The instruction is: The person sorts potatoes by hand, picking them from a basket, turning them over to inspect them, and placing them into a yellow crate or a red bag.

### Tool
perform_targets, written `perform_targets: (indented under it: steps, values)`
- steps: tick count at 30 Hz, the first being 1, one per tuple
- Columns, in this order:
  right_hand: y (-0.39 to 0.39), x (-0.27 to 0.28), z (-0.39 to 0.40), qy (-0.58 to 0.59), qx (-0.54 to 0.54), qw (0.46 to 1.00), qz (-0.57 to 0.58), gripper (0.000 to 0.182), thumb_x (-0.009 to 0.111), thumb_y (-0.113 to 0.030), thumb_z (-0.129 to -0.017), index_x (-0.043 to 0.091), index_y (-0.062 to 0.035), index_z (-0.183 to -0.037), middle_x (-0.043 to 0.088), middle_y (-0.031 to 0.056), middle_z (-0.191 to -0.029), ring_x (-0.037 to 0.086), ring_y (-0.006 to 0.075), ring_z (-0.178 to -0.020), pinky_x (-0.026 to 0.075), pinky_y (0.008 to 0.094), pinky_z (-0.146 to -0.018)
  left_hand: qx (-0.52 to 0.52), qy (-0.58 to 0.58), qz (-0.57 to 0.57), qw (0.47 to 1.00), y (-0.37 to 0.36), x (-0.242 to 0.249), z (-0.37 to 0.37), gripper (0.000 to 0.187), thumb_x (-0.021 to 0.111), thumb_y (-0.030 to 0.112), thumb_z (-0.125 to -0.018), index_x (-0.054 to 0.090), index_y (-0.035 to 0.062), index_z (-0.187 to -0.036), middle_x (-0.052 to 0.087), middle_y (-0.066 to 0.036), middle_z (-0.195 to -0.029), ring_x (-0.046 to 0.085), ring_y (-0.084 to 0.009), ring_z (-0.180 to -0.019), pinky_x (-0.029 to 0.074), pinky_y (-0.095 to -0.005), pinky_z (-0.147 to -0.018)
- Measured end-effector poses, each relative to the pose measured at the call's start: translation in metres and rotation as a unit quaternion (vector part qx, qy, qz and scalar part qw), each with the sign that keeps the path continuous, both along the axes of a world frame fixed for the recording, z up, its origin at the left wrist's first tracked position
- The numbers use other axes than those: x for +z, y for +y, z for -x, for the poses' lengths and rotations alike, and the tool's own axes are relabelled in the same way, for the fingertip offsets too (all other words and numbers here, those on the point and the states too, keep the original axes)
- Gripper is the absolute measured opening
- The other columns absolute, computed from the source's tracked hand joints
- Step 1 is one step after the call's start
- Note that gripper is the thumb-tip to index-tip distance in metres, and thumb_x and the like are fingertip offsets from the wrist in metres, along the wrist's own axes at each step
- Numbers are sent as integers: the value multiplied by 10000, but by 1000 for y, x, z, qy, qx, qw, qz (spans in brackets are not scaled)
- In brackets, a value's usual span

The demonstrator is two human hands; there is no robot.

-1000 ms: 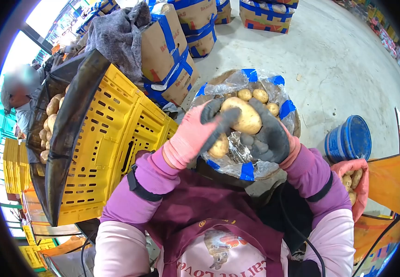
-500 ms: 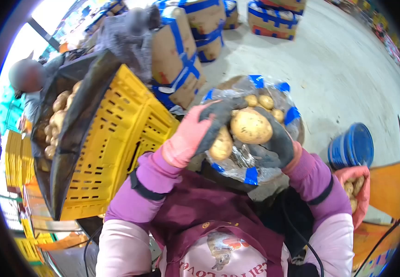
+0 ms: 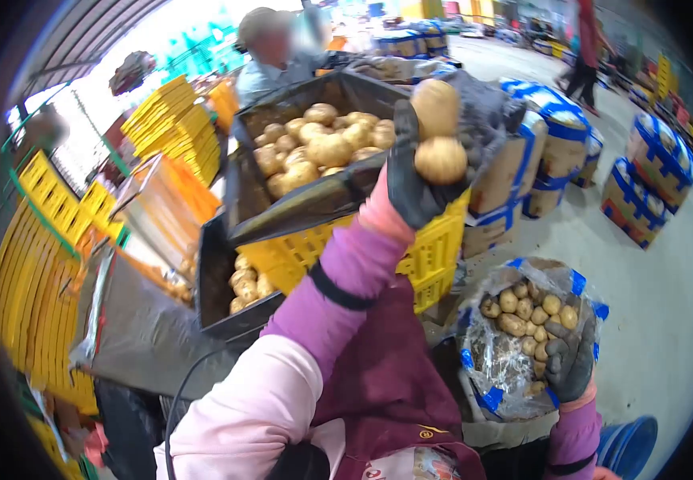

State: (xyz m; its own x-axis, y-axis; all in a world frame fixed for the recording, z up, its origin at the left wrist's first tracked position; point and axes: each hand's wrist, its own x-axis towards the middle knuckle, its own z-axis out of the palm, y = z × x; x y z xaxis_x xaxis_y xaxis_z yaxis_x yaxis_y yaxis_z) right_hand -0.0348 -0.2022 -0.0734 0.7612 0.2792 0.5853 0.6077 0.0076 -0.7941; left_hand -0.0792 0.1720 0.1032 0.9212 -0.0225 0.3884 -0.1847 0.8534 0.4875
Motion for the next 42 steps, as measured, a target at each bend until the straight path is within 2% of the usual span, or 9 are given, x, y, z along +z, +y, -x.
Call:
perform_targets:
  steps: [4,6,10,16,28,31,35,36,42]
  values:
    - [-38,-14,-44,578,330,731,-149,630,354,-519,-1012,472,-5,-1357,677,120,-939,625,174,-661,531,275,-535,185,41,-174,966,10,30,77,545,632,364,-933,491,28,-1339,633,-171,-1179,652,-291,-1038,590,-382,-780]
    - [-32,-14,-39,594,286,718,-225,598,335,-503,-1021,493,-16,-1330,688,122,-949,619,232,-635,550,333,-529,510,-105,-679,518,10,45,143,388,572,95,-947,527,17,-1324,597,-173,-1244,610,-254,-1114,550,-342,-849]
    - [-47,-57,-66,580,285,751,-135,455,373,-410,-1035,493,-79,-1323,702,90,-1008,702,192,-717,600,293,-543,707,43,-425,563,55,74,265,283,656,123,-918,663,-10,-1167,698,-78,-1075,662,-148,-953,512,-277,-874]
    - [-21,-45,-51,576,240,778,-71,452,409,-403,-1028,505,-51,-1294,698,53,-964,687,175,-667,598,273,-571,872,141,-463,-76,198,106,533,317,718,230,-886,681,7,-1108,722,-82,-978,674,-165,-866,523,-293,-790]
    - [-3,-65,-38,365,202,906,68,476,440,-414,-1015,505,-49,-1313,603,86,-1099,600,148,-917,533,283,-704,647,-90,-667,358,3,76,286,307,722,102,-785,688,76,-1088,705,-112,-951,685,-278,-880,531,-346,-807]
    - [2,-44,-40,459,294,835,71,328,611,18,-869,551,-48,-1185,597,46,-1002,582,122,-888,494,259,-780,554,-225,-637,486,-65,63,170,300,740,219,-743,683,89,-1008,657,-119,-843,637,-333,-795,517,-408,-751]
    - [-24,-47,-51,469,471,725,-180,512,422,-369,-1025,388,-98,-1457,473,103,-1432,494,276,-1268,415,436,-1046,408,-334,-566,633,-156,30,44,341,726,294,-774,659,90,-1038,643,-129,-919,640,-335,-869,512,-421,-788]
    - [-22,-20,-31,582,98,770,-243,395,418,-322,-1017,567,-32,-1241,658,106,-1019,641,194,-874,540,349,-710,356,-322,-582,657,-173,20,22,374,726,310,-781,648,87,-1071,641,-136,-963,642,-337,-887,511,-422,-805]
    - [-77,-62,-112,482,-27,862,154,306,616,-300,-901,696,-16,-982,704,119,-901,678,187,-692,530,319,-563,264,-176,-694,646,-175,-42,-21,483,739,104,-780,602,42,-1239,650,-156,-1153,636,-321,-1039,484,-354,-914]
